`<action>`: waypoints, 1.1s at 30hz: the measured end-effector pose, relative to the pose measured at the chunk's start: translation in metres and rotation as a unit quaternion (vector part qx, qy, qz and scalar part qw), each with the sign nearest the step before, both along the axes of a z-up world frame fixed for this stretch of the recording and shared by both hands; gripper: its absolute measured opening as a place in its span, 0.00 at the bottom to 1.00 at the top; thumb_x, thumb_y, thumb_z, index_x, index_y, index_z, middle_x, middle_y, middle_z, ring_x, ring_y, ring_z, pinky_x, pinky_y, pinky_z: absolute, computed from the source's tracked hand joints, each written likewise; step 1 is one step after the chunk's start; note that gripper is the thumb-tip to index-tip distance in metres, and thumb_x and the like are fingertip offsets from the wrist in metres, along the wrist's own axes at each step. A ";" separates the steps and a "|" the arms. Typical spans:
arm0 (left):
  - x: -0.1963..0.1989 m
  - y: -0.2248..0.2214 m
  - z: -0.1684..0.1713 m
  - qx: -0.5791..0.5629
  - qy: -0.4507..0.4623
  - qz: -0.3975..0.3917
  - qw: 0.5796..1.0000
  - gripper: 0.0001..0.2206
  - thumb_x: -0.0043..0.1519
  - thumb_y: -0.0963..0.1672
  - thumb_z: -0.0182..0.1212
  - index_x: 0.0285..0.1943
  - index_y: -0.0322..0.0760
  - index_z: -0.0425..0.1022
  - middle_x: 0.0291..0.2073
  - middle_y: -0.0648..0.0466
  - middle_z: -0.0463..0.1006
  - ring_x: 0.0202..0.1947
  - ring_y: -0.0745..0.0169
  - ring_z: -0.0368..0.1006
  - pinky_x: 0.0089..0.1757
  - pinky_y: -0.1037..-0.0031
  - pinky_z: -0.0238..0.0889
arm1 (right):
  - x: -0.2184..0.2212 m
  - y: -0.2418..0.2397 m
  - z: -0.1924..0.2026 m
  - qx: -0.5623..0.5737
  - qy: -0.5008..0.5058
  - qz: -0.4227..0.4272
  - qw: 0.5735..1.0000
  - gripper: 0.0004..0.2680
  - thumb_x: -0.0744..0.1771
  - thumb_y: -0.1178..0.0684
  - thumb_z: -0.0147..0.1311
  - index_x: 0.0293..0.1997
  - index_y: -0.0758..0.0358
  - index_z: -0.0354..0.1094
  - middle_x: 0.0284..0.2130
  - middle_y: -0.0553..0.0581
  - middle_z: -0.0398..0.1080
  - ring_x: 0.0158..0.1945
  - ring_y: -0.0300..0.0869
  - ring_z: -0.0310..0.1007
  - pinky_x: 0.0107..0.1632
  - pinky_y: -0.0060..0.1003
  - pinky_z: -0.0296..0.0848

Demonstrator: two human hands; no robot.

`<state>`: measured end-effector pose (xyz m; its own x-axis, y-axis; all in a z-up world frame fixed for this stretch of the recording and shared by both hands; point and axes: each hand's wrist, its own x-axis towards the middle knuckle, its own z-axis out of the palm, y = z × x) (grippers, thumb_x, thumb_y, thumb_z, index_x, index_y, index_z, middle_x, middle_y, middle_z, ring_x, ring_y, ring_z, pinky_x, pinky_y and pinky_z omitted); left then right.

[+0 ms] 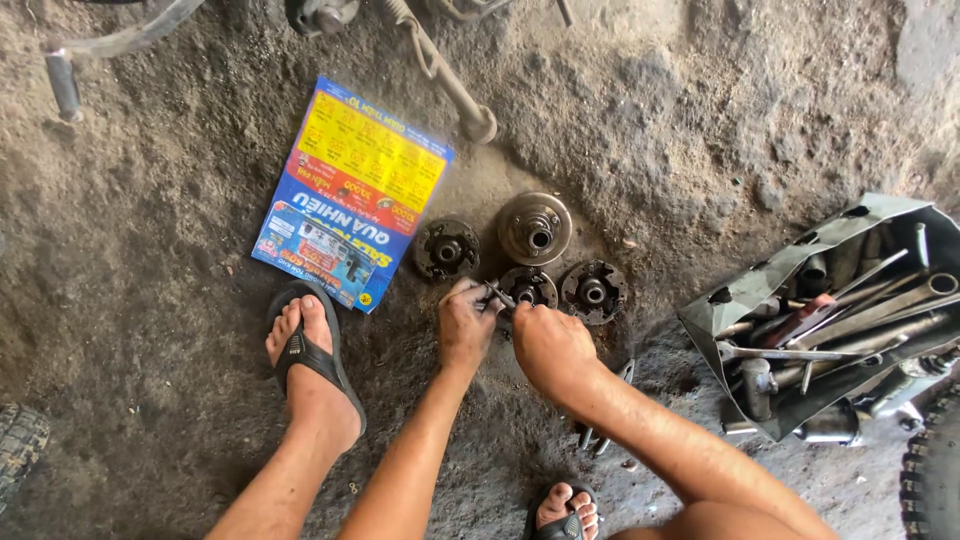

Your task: Repairing and assembling motorcycle engine and clutch components.

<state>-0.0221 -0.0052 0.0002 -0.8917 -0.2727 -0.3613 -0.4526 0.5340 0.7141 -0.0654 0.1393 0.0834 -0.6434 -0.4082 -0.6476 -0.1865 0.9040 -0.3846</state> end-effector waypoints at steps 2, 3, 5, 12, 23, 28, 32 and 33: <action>-0.005 0.001 0.010 0.007 -0.003 0.010 1.000 0.05 0.52 0.38 0.67 0.35 0.27 0.80 0.32 0.45 0.79 0.34 0.47 0.76 0.39 0.60 0.68 | -0.016 -0.007 0.006 0.012 -0.017 0.022 1.000 0.06 0.67 0.59 0.46 0.39 0.68 0.70 0.30 0.67 0.77 0.38 0.57 0.80 0.43 0.51 0.78; -0.006 0.002 0.015 0.013 -0.005 0.020 1.000 0.05 0.54 0.38 0.67 0.35 0.26 0.80 0.32 0.44 0.79 0.34 0.45 0.75 0.39 0.59 0.68 | -0.022 -0.010 0.008 0.024 -0.033 0.042 0.998 0.06 0.67 0.59 0.46 0.38 0.68 0.71 0.31 0.67 0.78 0.38 0.57 0.81 0.43 0.50 0.79; -0.006 0.004 0.019 0.010 -0.015 0.036 0.999 0.05 0.53 0.39 0.65 0.34 0.27 0.80 0.31 0.44 0.79 0.32 0.46 0.76 0.38 0.58 0.67 | -0.036 -0.017 0.015 0.029 -0.052 0.066 0.996 0.06 0.66 0.59 0.48 0.37 0.67 0.74 0.33 0.66 0.78 0.40 0.56 0.81 0.44 0.49 0.79; -0.013 0.008 0.029 0.089 -0.196 0.185 0.959 0.17 0.67 0.44 0.49 0.27 0.33 0.78 0.17 0.51 0.77 0.15 0.52 0.67 0.22 0.55 0.60 | -0.072 -0.052 0.012 0.043 -0.088 0.198 0.975 0.07 0.65 0.57 0.54 0.41 0.63 0.79 0.42 0.64 0.78 0.46 0.54 0.81 0.47 0.47 0.79; 0.001 0.018 0.012 0.017 -0.135 0.181 0.974 0.06 0.51 0.44 0.73 0.33 0.37 0.84 0.26 0.50 0.83 0.25 0.56 0.77 0.30 0.63 0.67 | -0.094 -0.042 0.012 0.070 -0.114 0.293 0.947 0.08 0.64 0.57 0.58 0.46 0.60 0.78 0.46 0.61 0.77 0.50 0.52 0.79 0.50 0.46 0.78; 0.003 0.018 0.015 0.024 -0.121 0.196 0.973 0.07 0.53 0.45 0.74 0.36 0.40 0.86 0.30 0.50 0.85 0.27 0.56 0.79 0.32 0.63 0.69 | -0.085 -0.044 0.012 0.098 -0.148 0.198 0.964 0.08 0.66 0.58 0.54 0.46 0.63 0.78 0.44 0.66 0.78 0.48 0.55 0.81 0.47 0.47 0.80; 0.030 0.032 -0.063 0.110 -0.123 0.318 0.934 0.10 0.61 0.45 0.69 0.34 0.32 0.85 0.29 0.47 0.84 0.30 0.58 0.78 0.33 0.65 0.68 | -0.066 -0.062 -0.008 0.087 -0.104 0.247 0.959 0.07 0.65 0.56 0.57 0.45 0.62 0.78 0.45 0.63 0.78 0.48 0.53 0.80 0.46 0.46 0.80; 0.040 0.035 -0.098 0.183 -0.118 0.412 0.884 0.13 0.65 0.45 0.67 0.32 0.29 0.85 0.31 0.48 0.85 0.32 0.61 0.77 0.32 0.66 0.68 | -0.064 -0.067 -0.019 0.066 -0.040 0.326 0.942 0.07 0.65 0.54 0.58 0.43 0.63 0.79 0.46 0.61 0.78 0.49 0.51 0.79 0.46 0.45 0.79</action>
<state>0.0183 0.0299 -0.0974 -0.3315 -0.6211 -0.7102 -0.7403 -0.2954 0.6039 -0.1292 0.0721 0.0646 -0.2317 -0.6119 -0.7563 -0.6936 0.6490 -0.3126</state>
